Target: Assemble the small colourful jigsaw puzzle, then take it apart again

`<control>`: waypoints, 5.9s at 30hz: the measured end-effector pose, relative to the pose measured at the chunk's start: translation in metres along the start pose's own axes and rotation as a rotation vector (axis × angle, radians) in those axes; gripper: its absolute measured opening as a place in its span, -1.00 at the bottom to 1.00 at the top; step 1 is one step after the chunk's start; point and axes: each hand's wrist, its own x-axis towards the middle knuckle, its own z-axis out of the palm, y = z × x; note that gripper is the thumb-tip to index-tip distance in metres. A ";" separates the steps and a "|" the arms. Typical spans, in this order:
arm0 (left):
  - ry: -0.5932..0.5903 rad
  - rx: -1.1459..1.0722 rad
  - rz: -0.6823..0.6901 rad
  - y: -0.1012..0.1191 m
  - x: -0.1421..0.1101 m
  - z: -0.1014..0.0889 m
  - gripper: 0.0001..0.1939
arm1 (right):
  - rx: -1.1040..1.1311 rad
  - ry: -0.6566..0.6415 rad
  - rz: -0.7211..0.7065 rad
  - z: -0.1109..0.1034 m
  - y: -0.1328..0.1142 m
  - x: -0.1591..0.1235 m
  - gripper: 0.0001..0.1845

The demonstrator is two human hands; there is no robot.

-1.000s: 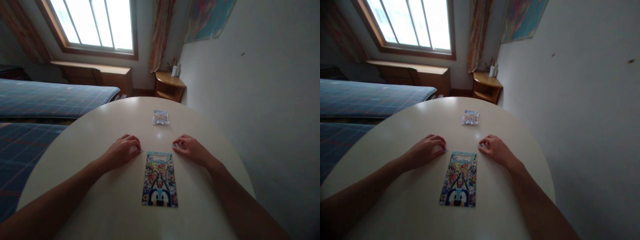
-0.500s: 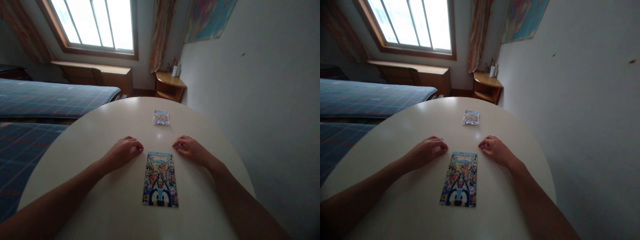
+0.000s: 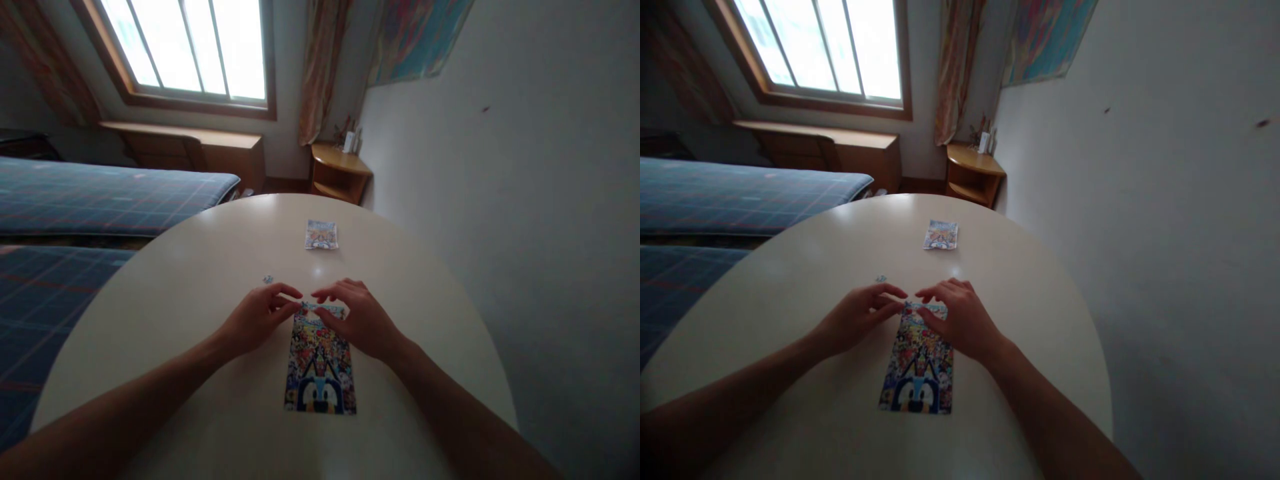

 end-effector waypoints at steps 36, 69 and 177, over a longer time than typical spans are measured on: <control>-0.099 0.580 0.466 -0.015 -0.001 -0.007 -0.79 | 0.256 -0.178 0.277 -0.016 0.032 -0.002 -0.86; -0.222 0.600 0.533 -0.022 0.001 -0.007 -0.78 | 0.222 -0.256 0.309 -0.018 0.029 -0.002 -0.89; -0.269 0.816 0.598 -0.008 -0.011 0.009 -0.51 | -0.016 -0.320 0.209 -0.032 0.050 -0.002 -0.88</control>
